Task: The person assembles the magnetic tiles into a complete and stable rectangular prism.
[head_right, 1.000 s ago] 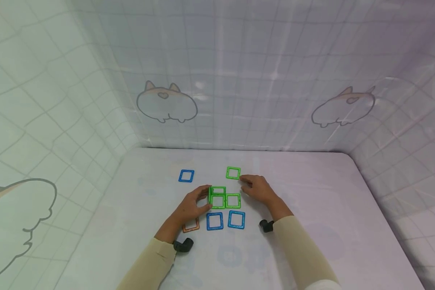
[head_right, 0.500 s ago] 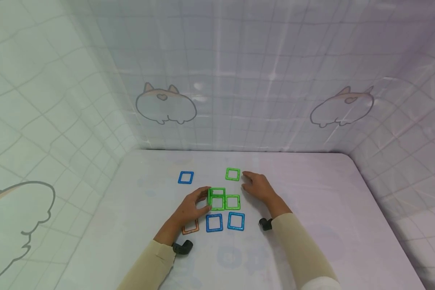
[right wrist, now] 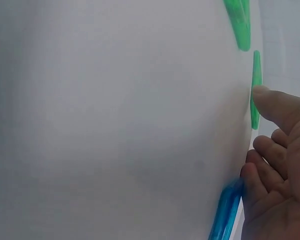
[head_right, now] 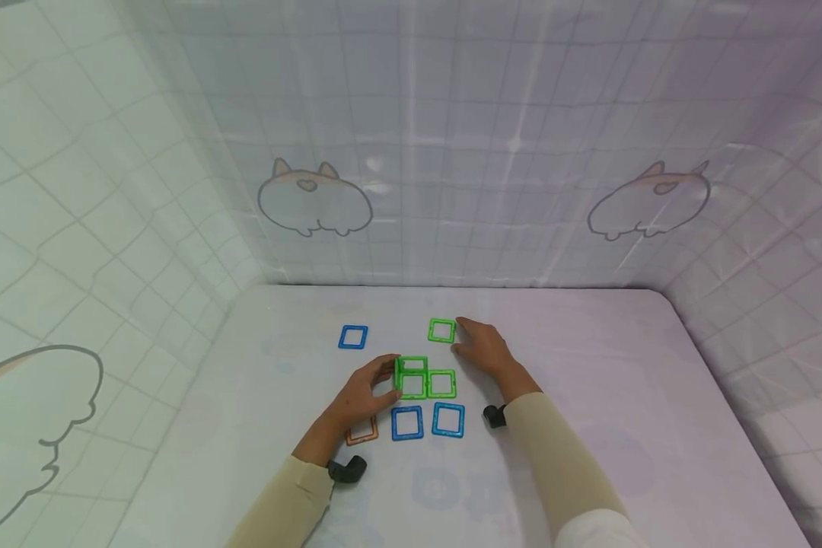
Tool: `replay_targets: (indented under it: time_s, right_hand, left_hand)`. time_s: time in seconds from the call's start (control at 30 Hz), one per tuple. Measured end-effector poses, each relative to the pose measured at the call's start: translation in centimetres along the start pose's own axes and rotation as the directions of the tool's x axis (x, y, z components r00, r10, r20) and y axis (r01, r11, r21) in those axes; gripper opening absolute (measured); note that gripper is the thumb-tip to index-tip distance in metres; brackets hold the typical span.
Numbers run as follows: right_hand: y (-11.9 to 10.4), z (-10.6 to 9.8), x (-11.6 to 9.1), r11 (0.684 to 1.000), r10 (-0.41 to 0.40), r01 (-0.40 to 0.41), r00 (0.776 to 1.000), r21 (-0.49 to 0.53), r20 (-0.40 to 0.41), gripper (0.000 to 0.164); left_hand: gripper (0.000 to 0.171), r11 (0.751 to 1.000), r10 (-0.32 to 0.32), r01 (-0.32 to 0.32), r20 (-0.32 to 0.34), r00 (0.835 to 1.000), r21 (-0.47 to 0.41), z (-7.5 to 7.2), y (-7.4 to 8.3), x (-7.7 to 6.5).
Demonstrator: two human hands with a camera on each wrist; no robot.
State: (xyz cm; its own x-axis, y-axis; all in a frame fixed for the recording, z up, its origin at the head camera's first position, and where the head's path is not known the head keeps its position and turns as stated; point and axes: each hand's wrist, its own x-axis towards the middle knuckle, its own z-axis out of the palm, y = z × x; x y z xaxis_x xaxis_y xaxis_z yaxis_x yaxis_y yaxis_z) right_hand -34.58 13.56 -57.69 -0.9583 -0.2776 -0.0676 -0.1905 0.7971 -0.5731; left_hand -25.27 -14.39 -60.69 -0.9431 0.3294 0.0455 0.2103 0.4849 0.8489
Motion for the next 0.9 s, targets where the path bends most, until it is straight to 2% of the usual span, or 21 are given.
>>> replay_targets:
  time_s: [0.2, 0.37, 0.53, 0.9]
  right_hand:
    - [0.1, 0.0, 0.5, 0.998, 0.000, 0.000, 1.000, -0.061, -0.004, 0.069]
    - [-0.3, 0.2, 0.8, 0.999, 0.007, -0.007, 1.000, -0.044, 0.006, 0.070]
    - [-0.7, 0.1, 1.1, 0.998, 0.011, -0.010, 1.000, -0.055, 0.017, 0.070]
    - [-1.4, -0.3, 2.1, 0.986, -0.089, 0.098, 0.994, -0.133, 0.070, 0.065]
  left_hand:
    - [0.069, 1.000, -0.007, 0.007, 0.003, 1.000, 0.000, 0.2, 0.1, 0.1]
    - [0.068, 1.000, 0.002, -0.002, -0.006, 1.000, 0.006, 0.1, 0.0, 0.1]
    - [0.069, 1.000, -0.022, 0.022, 0.002, 1.000, 0.010, 0.1, 0.0, 0.1]
    - [0.069, 0.999, -0.030, 0.030, -0.003, 1.000, 0.028, 0.0, 0.2, 0.2]
